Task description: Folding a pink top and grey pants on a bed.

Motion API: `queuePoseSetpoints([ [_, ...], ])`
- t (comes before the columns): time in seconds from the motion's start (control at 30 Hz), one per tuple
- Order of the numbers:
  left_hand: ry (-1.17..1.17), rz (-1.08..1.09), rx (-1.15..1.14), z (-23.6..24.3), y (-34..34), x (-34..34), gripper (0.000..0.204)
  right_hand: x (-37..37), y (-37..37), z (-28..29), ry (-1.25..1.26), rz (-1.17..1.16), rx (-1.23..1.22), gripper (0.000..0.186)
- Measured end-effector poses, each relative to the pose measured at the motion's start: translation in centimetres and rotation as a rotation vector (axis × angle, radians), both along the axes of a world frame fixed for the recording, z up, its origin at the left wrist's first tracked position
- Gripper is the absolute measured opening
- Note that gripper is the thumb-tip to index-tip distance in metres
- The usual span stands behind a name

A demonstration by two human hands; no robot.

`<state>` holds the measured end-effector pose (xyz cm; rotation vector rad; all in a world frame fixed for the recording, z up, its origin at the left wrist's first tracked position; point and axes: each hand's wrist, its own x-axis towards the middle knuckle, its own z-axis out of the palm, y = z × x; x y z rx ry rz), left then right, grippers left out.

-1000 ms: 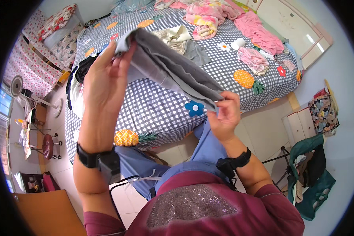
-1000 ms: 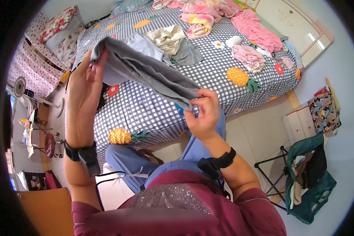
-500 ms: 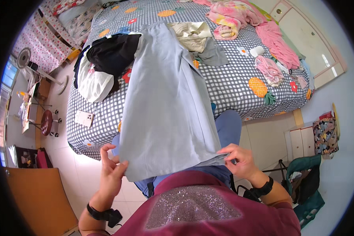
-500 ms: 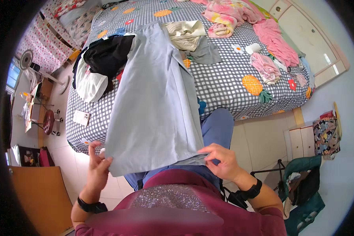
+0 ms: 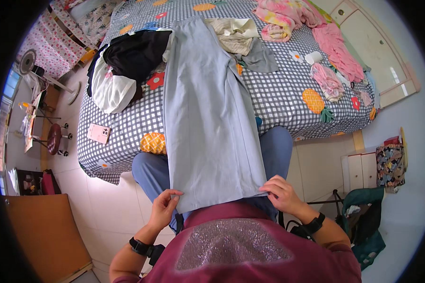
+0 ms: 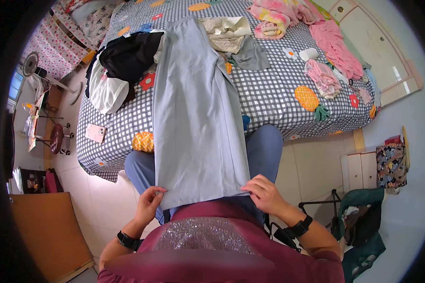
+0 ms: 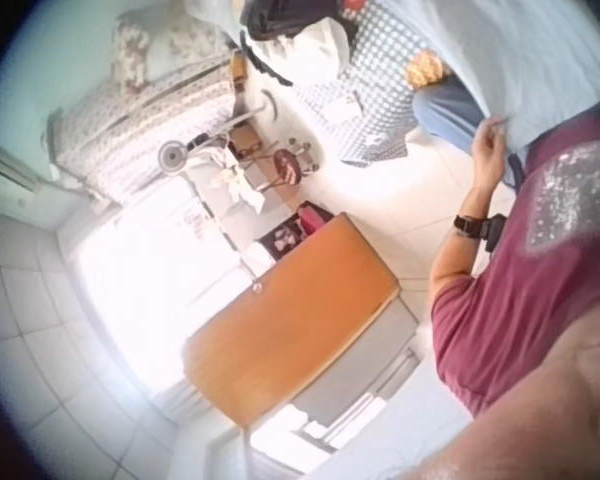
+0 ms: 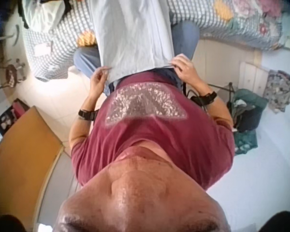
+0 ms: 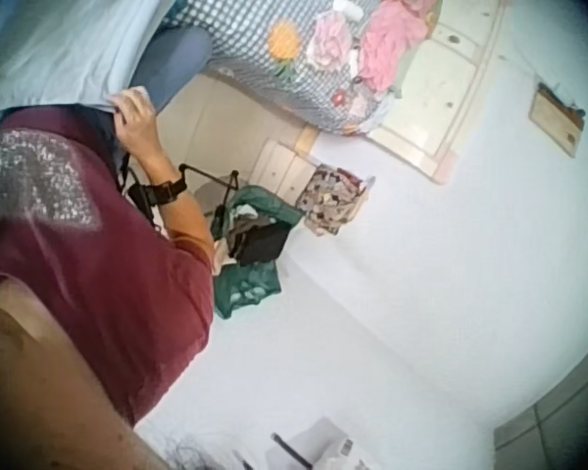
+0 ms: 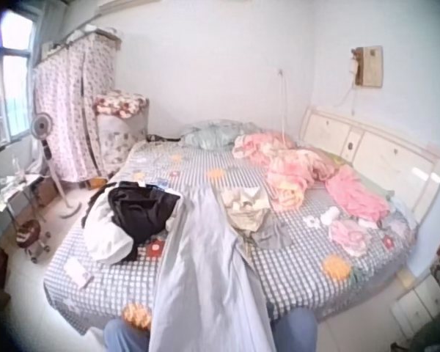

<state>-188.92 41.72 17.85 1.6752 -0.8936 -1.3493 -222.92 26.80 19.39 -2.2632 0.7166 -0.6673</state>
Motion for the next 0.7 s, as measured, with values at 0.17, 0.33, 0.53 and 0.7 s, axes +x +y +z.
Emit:
queuePoseSetpoints([
  [0.17,-0.070,0.059,-0.078,-0.6,0.1,-0.2,0.012,0.1,0.1,-0.5,0.013,0.025,-0.020,0.032],
  [0.33,-0.081,0.043,-0.082,-0.1,0.2,0.8,0.012,1.5,-0.9,-1.6,0.102,0.162,0.088,0.032],
  [0.53,-0.043,-0.098,0.001,1.1,-0.7,0.6,0.012,2.0,-3.9,0.9,0.161,0.242,0.082,0.035],
  [0.7,0.215,-0.295,0.053,4.3,-4.8,0.4,0.013,-0.1,-7.7,8.6,0.164,-0.032,0.243,0.040],
])
